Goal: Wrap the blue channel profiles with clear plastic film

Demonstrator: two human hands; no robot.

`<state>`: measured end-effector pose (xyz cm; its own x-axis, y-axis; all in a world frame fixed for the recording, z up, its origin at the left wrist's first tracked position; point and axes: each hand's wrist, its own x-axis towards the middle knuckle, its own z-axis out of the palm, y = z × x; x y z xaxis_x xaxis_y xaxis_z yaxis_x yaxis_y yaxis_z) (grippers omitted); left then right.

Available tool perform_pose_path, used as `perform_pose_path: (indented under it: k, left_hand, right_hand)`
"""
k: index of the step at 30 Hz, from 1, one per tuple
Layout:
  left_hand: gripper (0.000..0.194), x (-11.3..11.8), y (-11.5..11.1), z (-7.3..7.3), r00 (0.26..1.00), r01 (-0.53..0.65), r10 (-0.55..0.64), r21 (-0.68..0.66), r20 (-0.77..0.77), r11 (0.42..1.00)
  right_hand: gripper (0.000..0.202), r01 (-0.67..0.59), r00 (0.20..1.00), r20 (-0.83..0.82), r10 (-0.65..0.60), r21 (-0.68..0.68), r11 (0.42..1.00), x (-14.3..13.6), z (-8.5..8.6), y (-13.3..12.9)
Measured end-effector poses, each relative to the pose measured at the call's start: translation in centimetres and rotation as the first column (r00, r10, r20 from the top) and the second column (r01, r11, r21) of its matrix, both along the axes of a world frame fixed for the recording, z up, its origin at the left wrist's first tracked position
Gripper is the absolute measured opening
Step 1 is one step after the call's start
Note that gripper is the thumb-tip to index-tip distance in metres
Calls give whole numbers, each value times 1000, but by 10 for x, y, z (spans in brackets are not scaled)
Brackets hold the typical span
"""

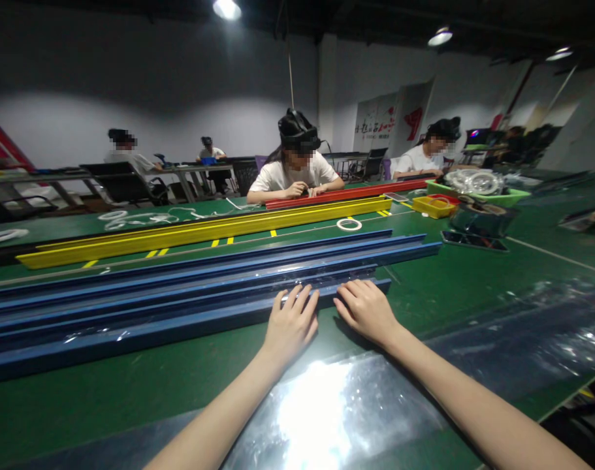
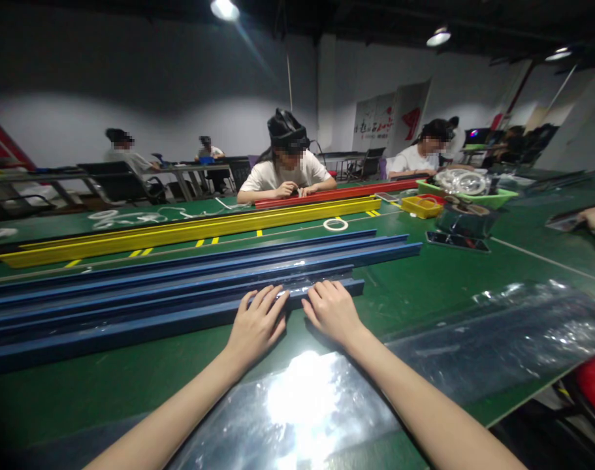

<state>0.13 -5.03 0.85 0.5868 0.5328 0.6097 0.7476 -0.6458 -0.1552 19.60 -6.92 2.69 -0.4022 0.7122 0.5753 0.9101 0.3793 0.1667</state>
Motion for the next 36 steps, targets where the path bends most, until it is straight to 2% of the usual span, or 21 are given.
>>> perform_pose_path:
  k: [3, 5, 8, 10, 18, 21, 24, 30, 33, 36]
  left_hand:
    - [36, 0, 0, 0, 1000, 1, -2, -19, -17, 1000]
    - [35, 1, 0, 0, 1000, -28, 28, -24, -5, 999]
    - [33, 1, -1, 0, 997, -71, 72, -28, 18, 997]
    - [33, 1, -1, 0, 996, -82, 83, -30, 27, 996]
    - [37, 0, 0, 0, 1000, -15, 15, -31, -15, 999]
    - [36, 0, 1, 0, 999, -31, 30, -36, -18, 999]
    - [36, 0, 1, 0, 999, -35, 35, -28, -17, 999]
    - [37, 0, 1, 0, 1000, 1, -1, -15, -16, 1000]
    - [36, 0, 1, 0, 1000, -17, 16, -13, -12, 1000]
    - [35, 0, 1, 0, 1000, -31, 31, -12, -3, 999]
  right_hand:
    - [24, -100, 995, 11, 100, -12, 995, 3, 2, 1]
    - [25, -64, 998, 2, 64, 2, 998, 7, 4, 2]
    - [26, 77, 997, 6, -77, 7, 997, 13, 6, 3]
    - [27, 123, 992, 30, -123, -5, 992, 13, 6, 3]
    - [26, -9, 998, 59, 12, -47, 999, 9, 5, 2]
    - [28, 81, 997, 19, -81, -2, 997, 13, 8, 2]
    - [30, 165, 986, 28, -165, -15, 986, 15, 9, 2]
    - [25, 26, 993, 116, -19, -61, 998, 13, 12, 0]
    - [27, 78, 994, 83, -76, -26, 997, 18, 15, 0]
    - [28, 119, 990, 86, -114, -52, 992, 21, 14, 1]
